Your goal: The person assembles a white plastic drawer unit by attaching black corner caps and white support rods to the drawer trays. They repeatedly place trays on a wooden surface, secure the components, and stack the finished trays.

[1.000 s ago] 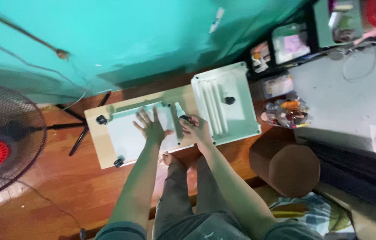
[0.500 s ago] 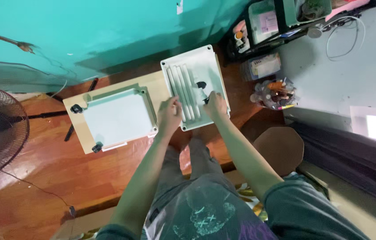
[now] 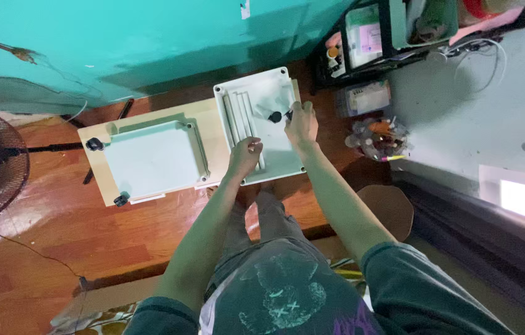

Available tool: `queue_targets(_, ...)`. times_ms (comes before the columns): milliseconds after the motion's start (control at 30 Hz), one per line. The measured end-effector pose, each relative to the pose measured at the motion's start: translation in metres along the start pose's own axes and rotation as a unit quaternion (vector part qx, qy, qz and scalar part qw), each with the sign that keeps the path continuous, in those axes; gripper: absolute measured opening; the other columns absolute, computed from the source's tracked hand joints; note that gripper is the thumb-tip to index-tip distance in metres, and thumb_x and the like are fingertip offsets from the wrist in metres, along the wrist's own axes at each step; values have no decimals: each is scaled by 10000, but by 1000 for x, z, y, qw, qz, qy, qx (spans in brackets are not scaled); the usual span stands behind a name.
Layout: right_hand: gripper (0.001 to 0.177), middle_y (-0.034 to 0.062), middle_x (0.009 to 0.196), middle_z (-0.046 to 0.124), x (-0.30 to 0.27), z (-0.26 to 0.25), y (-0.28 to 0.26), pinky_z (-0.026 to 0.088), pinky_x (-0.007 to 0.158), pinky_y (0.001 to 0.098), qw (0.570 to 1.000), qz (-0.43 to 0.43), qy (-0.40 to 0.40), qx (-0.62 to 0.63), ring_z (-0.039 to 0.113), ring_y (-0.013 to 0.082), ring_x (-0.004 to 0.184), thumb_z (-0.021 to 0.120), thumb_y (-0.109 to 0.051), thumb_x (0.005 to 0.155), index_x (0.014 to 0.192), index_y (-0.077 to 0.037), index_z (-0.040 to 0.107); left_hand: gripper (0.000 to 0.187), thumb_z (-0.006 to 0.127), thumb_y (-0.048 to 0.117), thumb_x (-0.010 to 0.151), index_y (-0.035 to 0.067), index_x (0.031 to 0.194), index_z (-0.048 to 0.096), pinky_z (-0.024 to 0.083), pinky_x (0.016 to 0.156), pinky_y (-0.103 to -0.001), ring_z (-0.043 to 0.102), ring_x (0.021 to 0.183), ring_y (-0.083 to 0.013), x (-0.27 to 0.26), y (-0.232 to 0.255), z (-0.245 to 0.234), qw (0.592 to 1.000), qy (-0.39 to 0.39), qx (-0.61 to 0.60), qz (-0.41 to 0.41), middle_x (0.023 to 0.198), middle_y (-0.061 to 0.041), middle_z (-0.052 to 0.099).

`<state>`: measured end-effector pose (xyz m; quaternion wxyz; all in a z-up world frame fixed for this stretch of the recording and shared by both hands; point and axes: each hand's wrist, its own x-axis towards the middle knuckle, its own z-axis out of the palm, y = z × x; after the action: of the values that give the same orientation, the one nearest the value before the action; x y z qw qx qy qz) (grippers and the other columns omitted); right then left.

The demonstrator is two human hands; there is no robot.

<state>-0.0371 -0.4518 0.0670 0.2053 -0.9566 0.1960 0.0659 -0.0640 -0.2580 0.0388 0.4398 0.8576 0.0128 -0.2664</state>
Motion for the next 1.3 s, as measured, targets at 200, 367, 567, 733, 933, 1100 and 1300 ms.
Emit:
queue_targets(200,262,197,1199,521,47,38,7,510,877,443,994,-109,-5,-12,550,379,1080,662,31,779,1017,-53,589,361,618,329,881,64,1115,691,522,858,-374,685,983,-271,22,-25,16,999,25,-15,28,1030,-154,718)
queue_targets(367,365,156,1179,548,56,46,11,502,896,443,989,-140,-42,23,544,371,1124,679,12,738,1083,-77,598,365,632,329,873,62,1115,691,520,849,-369,686,986,-254,31,-31,21,997,35,-55,33,1034,-139,720)
queue_targets(567,375,151,1176,568,18,13,0,513,847,439,991,-128,-4,32,546,360,1097,707,-95,771,1130,-82,603,364,636,310,867,69,1133,698,530,777,-348,688,853,-236,25,-15,12,997,44,-69,-14,935,-139,715)
queue_targets(733,252,142,1086,651,-41,-10,-34,539,844,400,963,-206,51,167,641,303,980,663,-102,828,1077,-67,654,257,603,193,918,42,1103,698,530,653,-268,674,718,-131,10,-1,-5,977,68,-203,-1,845,-84,733)
queue_targets(933,214,102,971,698,-79,-17,-105,556,646,337,933,-207,-72,284,693,233,745,647,-90,851,1064,-77,645,223,564,127,972,-17,1101,675,499,577,-249,639,658,-104,-25,-20,-52,934,122,-336,14,833,-74,705)
queue_targets(1100,179,100,920,715,-99,9,-158,551,650,322,902,-265,-140,310,700,211,725,659,-90,861,1037,-59,658,258,556,169,986,-9,1145,656,521,621,-244,642,713,-105,-66,-71,-92,913,182,-365,-12,891,-66,716)
queue_targets(1300,147,84,857,726,-115,69,-216,538,678,285,870,-316,-226,302,699,166,748,673,-102,880,1018,-53,688,315,594,267,957,12,1127,666,517,619,-257,640,719,-113,-110,-150,-135,882,244,-397,-67,895,-63,716)
